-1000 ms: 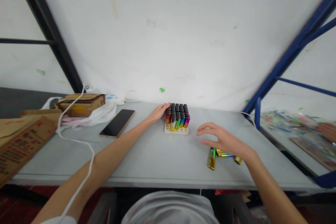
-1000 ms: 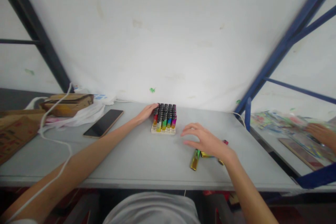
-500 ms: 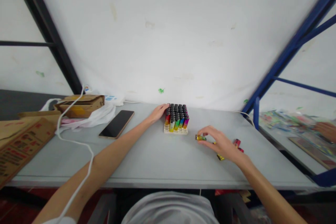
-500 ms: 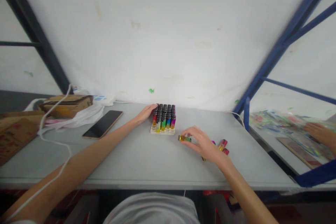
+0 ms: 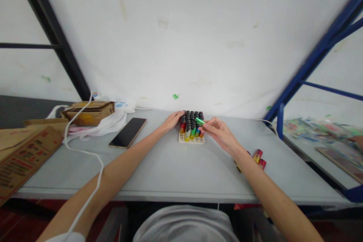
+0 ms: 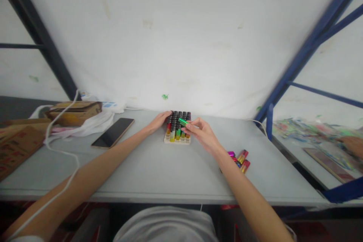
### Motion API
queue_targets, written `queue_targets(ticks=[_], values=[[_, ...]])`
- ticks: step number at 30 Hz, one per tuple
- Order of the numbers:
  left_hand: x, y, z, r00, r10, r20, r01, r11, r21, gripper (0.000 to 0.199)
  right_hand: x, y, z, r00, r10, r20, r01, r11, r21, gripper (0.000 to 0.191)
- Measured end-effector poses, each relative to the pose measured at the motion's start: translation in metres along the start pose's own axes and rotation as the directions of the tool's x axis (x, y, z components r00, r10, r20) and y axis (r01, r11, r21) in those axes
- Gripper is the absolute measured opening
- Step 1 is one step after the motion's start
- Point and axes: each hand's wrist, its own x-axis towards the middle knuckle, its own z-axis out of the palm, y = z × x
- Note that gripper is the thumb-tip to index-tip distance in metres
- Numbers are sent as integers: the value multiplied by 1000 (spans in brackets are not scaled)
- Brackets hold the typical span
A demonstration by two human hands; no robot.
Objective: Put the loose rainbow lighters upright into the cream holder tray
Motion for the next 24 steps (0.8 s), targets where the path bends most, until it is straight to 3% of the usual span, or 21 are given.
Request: queue_targets(ticks=[4, 8, 15, 19, 21, 24], values=[[-1, 2, 0, 1000, 4, 1, -4, 1000, -8, 54, -6, 6, -1, 996, 67, 55, -69, 997, 33, 34], [-1, 1, 1, 1000, 1, 7, -1, 1000, -7, 54, -8, 4, 4, 991, 79, 104, -77, 997, -24, 56], [2, -4, 0, 1000, -12, -5, 12, 1000, 8, 54, -9, 8, 14, 986, 77, 149, -58, 990, -128, 44], [1, 1, 1, 1000, 1, -2, -1, 1000, 6, 53, -10, 15, 18, 989, 115, 89, -95, 974, -205, 43], [-1, 5, 2, 1000, 5, 0, -5, 1000, 7, 52, -10, 20, 19, 997, 68, 38, -53, 950, -308, 44], [-3, 10, 2, 1000, -4, -2, 4, 1000, 11, 52, -10, 30, 20, 995, -96, -22, 72, 864, -499, 48]])
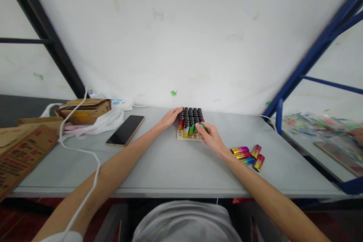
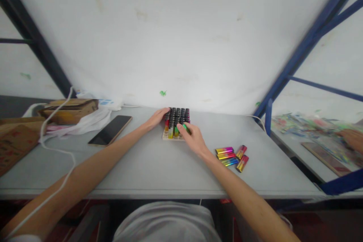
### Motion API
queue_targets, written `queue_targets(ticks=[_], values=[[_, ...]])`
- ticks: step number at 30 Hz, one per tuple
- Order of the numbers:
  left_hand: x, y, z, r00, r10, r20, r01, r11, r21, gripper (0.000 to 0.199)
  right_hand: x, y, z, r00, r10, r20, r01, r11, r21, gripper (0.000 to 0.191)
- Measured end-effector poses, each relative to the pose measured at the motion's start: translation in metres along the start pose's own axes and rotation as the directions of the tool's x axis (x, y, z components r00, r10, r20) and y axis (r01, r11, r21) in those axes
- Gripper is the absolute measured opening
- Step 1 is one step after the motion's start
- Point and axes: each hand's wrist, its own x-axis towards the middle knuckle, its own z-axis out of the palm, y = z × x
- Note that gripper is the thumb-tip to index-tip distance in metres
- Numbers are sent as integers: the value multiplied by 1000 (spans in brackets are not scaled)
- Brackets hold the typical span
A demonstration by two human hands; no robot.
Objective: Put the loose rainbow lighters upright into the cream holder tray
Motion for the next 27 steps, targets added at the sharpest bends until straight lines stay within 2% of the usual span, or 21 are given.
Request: queue_targets(ticks=[2, 4, 9, 15, 18, 20, 23, 25, 27], values=[[-1, 2, 0, 1000, -10, -1, 10, 1000, 0, 52, -1, 5, 3, 995, -68, -72, 59, 991, -119, 48], [-1, 2, 0, 1000, -15, -2, 15, 1000, 0, 53, -2, 7, 5, 988, -92, -125, 68, 981, -181, 45], [0, -3, 1, 1000, -14, 0, 14, 1000, -18, 52, -3, 8, 5, 984, -85, -159, 54, 980, -193, 38], [1, -3, 0, 1000, -13, -1, 13, 1000, -12, 53, -3, 1, -3, 986, -140, -90, 117, 968, -224, 37], [1, -1, -1, 1000, -6, 4, 6, 1000, 6, 55, -5, -6, -8, 987, -163, -17, 153, 954, -257, 35], [0, 0, -1, 1000, 1, 4, -1, 1000, 18, 54, -5, -10, -11, 975, -214, 60, 222, 924, -312, 36], [0, 0, -1, 1000, 10, -2, -10, 1000, 14, 53, -3, -11, -14, 941, -306, 142, 337, 833, -440, 38], [0, -1, -1, 1000, 7, -10, -7, 1000, 2, 52, 0, -9, -14, 935, -314, 165, 353, 780, -516, 41], [0, -2, 0, 1000, 1, -14, -1, 1000, -1, 53, 2, -5, -14, 943, -297, 153, 331, 771, -544, 42]])
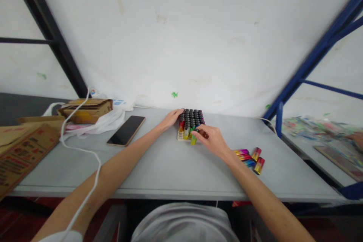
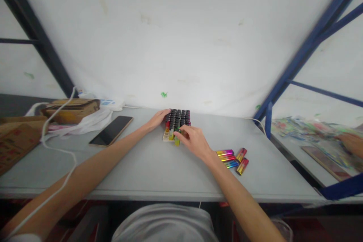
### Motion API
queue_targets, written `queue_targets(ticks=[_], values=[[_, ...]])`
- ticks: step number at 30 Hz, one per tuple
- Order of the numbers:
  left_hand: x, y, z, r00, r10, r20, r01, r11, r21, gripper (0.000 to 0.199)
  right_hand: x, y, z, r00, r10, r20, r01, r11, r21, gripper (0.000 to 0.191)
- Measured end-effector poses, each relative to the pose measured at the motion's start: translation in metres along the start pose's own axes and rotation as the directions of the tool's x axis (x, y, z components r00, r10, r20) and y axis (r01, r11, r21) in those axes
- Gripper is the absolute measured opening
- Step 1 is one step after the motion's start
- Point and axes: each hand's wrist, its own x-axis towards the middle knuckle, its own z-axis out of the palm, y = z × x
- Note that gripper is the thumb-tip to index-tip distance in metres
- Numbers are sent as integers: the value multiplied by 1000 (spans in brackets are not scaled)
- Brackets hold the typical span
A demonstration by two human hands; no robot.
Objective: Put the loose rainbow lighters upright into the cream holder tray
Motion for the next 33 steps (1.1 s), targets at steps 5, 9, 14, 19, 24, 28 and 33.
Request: queue_targets(ticks=[5, 9, 14, 19, 24, 28, 33], values=[[0, 0, 0, 1000, 1, 3, -1, 1000, 9, 54, 1, 8, 3, 1000, 18, -15, -18, 1000, -1, 45], [0, 1, 0, 1000, 3, 1, -3, 1000, -5, 53, 3, 15, 0, 990, -39, 137, 39, 999, 5, 43], [0, 0, 0, 1000, 19, 2, -19, 1000, -6, 52, 8, 17, 2, 993, 46, 113, -18, 973, -231, 42], [3, -6, 0, 1000, 11, 1, -11, 1000, 13, 53, 5, 8, -9, 974, 78, 212, -28, 973, -229, 41], [5, -11, 1, 1000, 0, 19, 0, 1000, -10, 54, -26, 16, -70, 976, -3, 219, 24, 995, -95, 37], [4, -9, 1, 1000, -15, 7, 15, 999, -30, 54, -70, 42, -125, 951, 118, 287, -58, 976, -210, 41], [0, -2, 0, 1000, -23, 5, 23, 1000, -16, 55, -120, 63, -155, 914, 291, 284, -198, 928, -315, 57]])
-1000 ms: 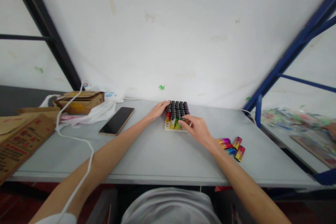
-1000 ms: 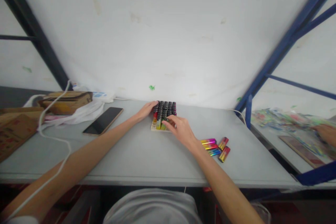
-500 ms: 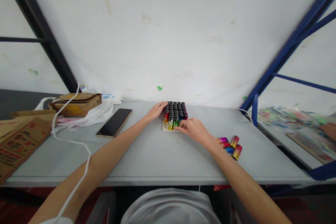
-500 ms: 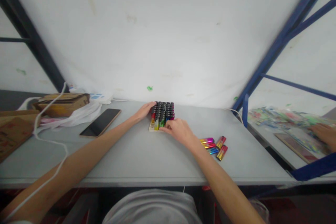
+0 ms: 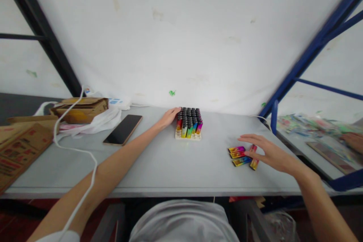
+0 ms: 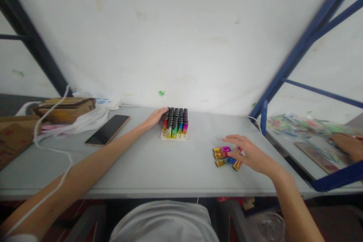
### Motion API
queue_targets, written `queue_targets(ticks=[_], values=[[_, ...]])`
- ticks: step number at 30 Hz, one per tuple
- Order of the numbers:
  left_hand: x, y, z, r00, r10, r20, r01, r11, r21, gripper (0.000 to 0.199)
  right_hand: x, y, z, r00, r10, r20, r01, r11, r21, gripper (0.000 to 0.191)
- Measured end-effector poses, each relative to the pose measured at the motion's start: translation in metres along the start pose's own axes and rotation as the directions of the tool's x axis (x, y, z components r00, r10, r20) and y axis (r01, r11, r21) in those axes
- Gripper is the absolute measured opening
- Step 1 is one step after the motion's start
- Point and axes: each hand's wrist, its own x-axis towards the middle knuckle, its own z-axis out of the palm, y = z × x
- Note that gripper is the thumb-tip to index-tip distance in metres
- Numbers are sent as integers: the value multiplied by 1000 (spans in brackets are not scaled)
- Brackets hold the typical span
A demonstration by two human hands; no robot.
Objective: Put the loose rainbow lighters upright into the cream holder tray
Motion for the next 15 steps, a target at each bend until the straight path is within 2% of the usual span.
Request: queue_targets(ticks=[4, 9, 15], values=[[-2, 3, 0, 1000, -2, -1, 2, 1000, 10, 55, -15, -1, 29, 999, 13, 38, -11, 999, -50, 66], [-1, 4, 0, 1000, 0, 8, 0, 1000, 8, 56, -3, -13, 70, 998, -20, -51, 14, 992, -123, 58], [0, 2, -1, 1000, -3, 0, 3, 1000, 13, 58, 38, -15, 77, 985, -168, -33, 163, 980, -118, 56]])
